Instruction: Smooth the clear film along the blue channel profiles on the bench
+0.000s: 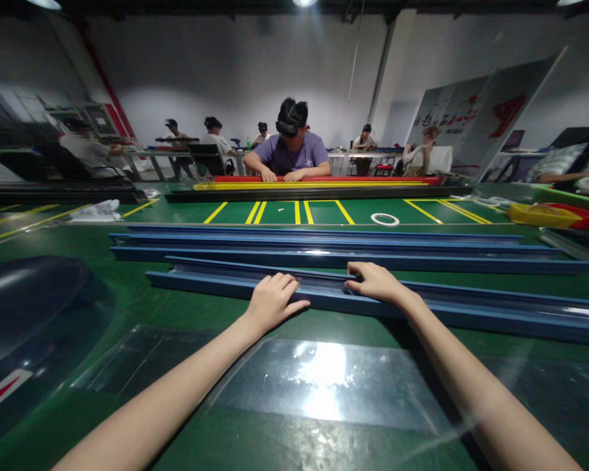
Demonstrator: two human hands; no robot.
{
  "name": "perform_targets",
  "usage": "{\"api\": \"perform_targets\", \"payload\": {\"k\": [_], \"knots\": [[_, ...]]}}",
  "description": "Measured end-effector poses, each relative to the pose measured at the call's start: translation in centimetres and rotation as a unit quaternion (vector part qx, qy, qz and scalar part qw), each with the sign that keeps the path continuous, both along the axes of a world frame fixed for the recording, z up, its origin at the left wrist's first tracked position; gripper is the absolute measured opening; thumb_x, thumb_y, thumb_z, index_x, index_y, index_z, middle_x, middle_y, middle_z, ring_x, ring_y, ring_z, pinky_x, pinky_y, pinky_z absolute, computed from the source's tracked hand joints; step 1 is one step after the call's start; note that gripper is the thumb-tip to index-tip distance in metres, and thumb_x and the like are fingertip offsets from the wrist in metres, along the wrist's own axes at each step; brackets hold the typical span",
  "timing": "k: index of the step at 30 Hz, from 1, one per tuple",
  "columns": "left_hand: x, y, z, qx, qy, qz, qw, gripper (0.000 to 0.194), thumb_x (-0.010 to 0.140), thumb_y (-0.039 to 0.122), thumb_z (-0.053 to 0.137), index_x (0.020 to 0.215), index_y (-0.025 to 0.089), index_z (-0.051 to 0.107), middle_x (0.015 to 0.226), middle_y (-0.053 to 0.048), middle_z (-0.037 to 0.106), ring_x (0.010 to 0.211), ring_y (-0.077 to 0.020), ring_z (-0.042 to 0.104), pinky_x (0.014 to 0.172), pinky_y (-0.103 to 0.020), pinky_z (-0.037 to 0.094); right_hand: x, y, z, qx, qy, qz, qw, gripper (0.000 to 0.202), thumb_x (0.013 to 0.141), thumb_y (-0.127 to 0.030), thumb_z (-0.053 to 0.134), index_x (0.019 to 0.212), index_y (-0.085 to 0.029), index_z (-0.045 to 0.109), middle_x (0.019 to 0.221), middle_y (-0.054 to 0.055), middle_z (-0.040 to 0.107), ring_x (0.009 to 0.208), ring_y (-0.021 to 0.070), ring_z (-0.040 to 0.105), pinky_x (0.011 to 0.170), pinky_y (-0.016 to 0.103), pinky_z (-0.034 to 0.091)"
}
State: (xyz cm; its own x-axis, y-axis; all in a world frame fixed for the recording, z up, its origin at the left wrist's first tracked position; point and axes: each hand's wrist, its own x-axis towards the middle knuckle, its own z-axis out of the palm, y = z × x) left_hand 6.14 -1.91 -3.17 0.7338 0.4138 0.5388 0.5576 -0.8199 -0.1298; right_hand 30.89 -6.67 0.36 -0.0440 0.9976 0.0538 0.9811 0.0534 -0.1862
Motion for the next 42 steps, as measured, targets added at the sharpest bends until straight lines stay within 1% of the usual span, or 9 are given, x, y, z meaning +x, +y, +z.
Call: {"api": "perform_targets", "payload": {"k": [4,10,16,26,34,39,42], "knots": [[-0.03,0.00,-0.06,-0.011,-0.009,-0.002,1.000,0.039,0.081,0.053,0.040,0.087,0.017,0.055,0.097,-0.004,0.061,0.085,-0.0168,0.054,0.068,-0.028,0.036,-0.03,0.01,0.03,0.002,-0.001,0.001,1.000,0.017,0.071,-0.036,0.047,0.078,-0.021,0.050,0.085,0.004,0.062,0.073,0.0177,0.054,0.055,0.023,0.031],[-0.05,-0.09,-0.06,-0.007,0.006,0.009,1.000,0.042,0.081,0.054,0.038,0.087,0.017,0.056,0.089,-0.003,0.063,0.079,-0.0171,0.055,0.065,-0.029,0.036,0.04,0.06,-0.04,0.005,-0.002,0.005,1.000,0.018,0.072,-0.037,0.046,0.078,-0.021,0.050,0.085,0.004,0.061,0.074,0.0182,0.054,0.056,0.023,0.031],[-0.06,-0.17,0.06,-0.015,0.001,0.009,1.000,0.041,0.081,0.053,0.038,0.090,0.017,0.056,0.099,-0.002,0.061,0.081,-0.0164,0.055,0.067,-0.029,0.036,0.04,0.01,0.01,0.004,-0.001,0.004,1.000,0.018,0.072,-0.037,0.047,0.077,-0.021,0.050,0.083,0.004,0.061,0.072,0.0175,0.053,0.055,0.023,0.030],[-0.05,-0.11,-0.09,-0.011,0.004,0.009,1.000,0.042,0.082,0.053,0.037,0.090,0.017,0.056,0.098,-0.003,0.062,0.081,-0.0165,0.055,0.068,-0.029,0.036,-0.06,-0.01,0.08,0.000,-0.003,-0.001,1.000,0.018,0.071,-0.037,0.047,0.078,-0.021,0.051,0.083,0.004,0.062,0.071,0.0175,0.053,0.055,0.023,0.031],[0.00,-0.08,-0.08,0.003,0.004,0.010,1.000,0.041,0.082,0.053,0.038,0.087,0.017,0.056,0.095,-0.003,0.061,0.080,-0.0162,0.054,0.066,-0.028,0.036,0.14,0.11,-0.15,0.003,0.002,-0.001,1.000,0.018,0.071,-0.037,0.047,0.078,-0.021,0.051,0.082,0.003,0.062,0.071,0.0171,0.054,0.055,0.023,0.030],[0.04,-0.10,-0.09,0.015,0.017,0.024,0.999,0.043,0.081,0.055,0.037,0.082,0.017,0.056,0.082,-0.003,0.061,0.073,-0.0170,0.053,0.062,-0.029,0.034,0.02,0.06,-0.11,0.000,0.001,-0.003,1.000,0.017,0.071,-0.036,0.047,0.078,-0.021,0.051,0.082,0.003,0.061,0.071,0.0171,0.053,0.056,0.023,0.031],[0.10,-0.12,-0.19,0.018,0.019,0.025,0.999,0.043,0.081,0.055,0.037,0.083,0.017,0.056,0.079,-0.004,0.060,0.073,-0.0174,0.053,0.062,-0.030,0.034,-0.04,0.11,-0.10,0.001,-0.004,-0.002,1.000,0.017,0.071,-0.036,0.047,0.078,-0.021,0.051,0.082,0.003,0.061,0.071,0.0174,0.054,0.056,0.023,0.031]]}}
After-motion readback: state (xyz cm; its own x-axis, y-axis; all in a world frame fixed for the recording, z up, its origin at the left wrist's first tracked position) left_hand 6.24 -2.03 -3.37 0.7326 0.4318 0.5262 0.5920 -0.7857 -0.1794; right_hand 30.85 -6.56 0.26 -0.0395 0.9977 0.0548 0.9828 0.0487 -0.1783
